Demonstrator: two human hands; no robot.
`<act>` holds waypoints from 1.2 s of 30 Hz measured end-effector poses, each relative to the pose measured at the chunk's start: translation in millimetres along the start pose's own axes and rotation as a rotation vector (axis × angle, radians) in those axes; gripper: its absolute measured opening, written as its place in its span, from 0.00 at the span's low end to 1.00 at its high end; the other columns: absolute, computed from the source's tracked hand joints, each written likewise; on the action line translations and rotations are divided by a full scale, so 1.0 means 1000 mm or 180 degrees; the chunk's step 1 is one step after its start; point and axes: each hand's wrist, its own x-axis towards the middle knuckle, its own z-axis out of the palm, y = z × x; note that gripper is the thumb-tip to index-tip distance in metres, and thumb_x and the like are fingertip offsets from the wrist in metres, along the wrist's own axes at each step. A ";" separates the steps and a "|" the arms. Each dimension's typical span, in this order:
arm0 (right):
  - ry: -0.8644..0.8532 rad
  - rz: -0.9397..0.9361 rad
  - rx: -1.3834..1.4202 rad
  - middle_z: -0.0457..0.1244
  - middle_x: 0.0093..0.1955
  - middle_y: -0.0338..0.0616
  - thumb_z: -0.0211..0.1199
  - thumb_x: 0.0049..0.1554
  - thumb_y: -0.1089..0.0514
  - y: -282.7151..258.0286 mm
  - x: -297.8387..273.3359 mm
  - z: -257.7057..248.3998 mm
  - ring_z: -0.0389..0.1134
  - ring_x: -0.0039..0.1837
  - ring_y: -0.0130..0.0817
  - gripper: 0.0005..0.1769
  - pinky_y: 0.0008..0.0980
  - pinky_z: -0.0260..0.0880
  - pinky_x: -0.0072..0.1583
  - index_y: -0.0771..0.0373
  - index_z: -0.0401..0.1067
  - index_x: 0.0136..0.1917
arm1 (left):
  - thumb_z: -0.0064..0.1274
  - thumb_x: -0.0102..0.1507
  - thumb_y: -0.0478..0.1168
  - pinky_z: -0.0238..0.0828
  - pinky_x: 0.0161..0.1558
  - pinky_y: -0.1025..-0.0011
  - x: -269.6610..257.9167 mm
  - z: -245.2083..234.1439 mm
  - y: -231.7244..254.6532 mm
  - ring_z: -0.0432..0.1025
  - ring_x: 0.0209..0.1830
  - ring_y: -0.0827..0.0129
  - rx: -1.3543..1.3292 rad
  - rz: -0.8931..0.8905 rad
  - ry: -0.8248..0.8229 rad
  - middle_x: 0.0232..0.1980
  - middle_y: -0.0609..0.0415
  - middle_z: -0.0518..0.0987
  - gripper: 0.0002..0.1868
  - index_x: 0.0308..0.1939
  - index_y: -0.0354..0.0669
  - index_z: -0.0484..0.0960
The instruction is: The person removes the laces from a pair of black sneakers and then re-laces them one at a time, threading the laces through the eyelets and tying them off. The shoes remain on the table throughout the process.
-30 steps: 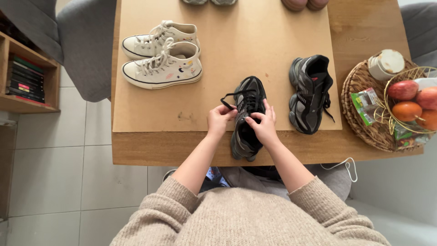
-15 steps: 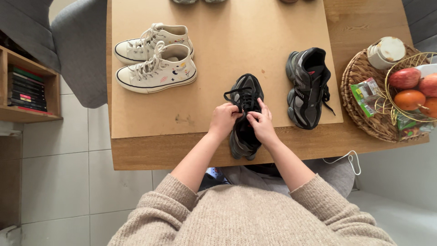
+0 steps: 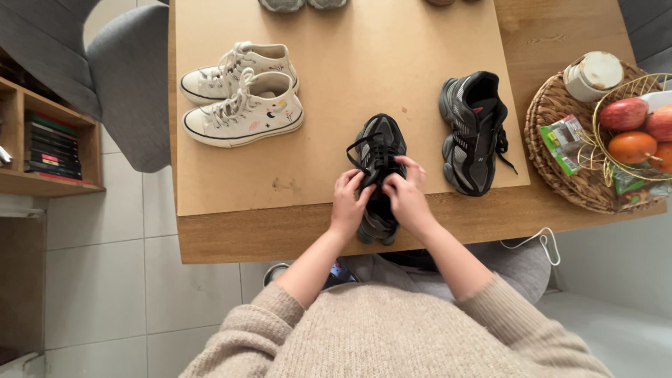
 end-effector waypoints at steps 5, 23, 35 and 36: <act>-0.0710 0.0452 0.1240 0.57 0.71 0.50 0.61 0.60 0.60 0.000 -0.045 -0.078 0.56 0.75 0.49 0.04 0.44 0.56 0.73 0.63 0.73 0.47 | 0.57 0.64 0.42 0.73 0.57 0.63 -0.006 0.005 -0.010 0.75 0.56 0.51 -0.0282 -0.0562 0.0032 0.61 0.44 0.76 0.21 0.58 0.33 0.78; -0.0325 0.1243 0.1106 0.70 0.56 0.53 0.64 0.61 0.49 0.022 -0.013 -0.057 0.72 0.56 0.39 0.24 0.35 0.73 0.56 0.69 0.73 0.62 | 0.55 0.62 0.34 0.68 0.63 0.58 0.019 0.013 -0.001 0.71 0.64 0.44 0.0291 -0.0547 -0.0383 0.63 0.34 0.76 0.32 0.71 0.33 0.66; -0.0237 0.0720 0.0941 0.68 0.62 0.52 0.63 0.57 0.62 0.040 -0.001 -0.021 0.71 0.52 0.48 0.24 0.38 0.72 0.56 0.61 0.68 0.67 | 0.56 0.63 0.31 0.73 0.59 0.61 0.028 -0.012 -0.008 0.77 0.60 0.52 -0.0209 -0.0140 -0.0816 0.60 0.43 0.81 0.32 0.71 0.42 0.66; -0.0159 0.0655 0.0748 0.65 0.68 0.50 0.63 0.56 0.62 0.031 -0.004 -0.022 0.71 0.54 0.47 0.26 0.38 0.72 0.57 0.60 0.66 0.68 | 0.56 0.63 0.31 0.73 0.58 0.60 0.024 -0.014 -0.001 0.76 0.60 0.51 0.0174 0.0112 -0.0794 0.61 0.44 0.80 0.30 0.69 0.41 0.68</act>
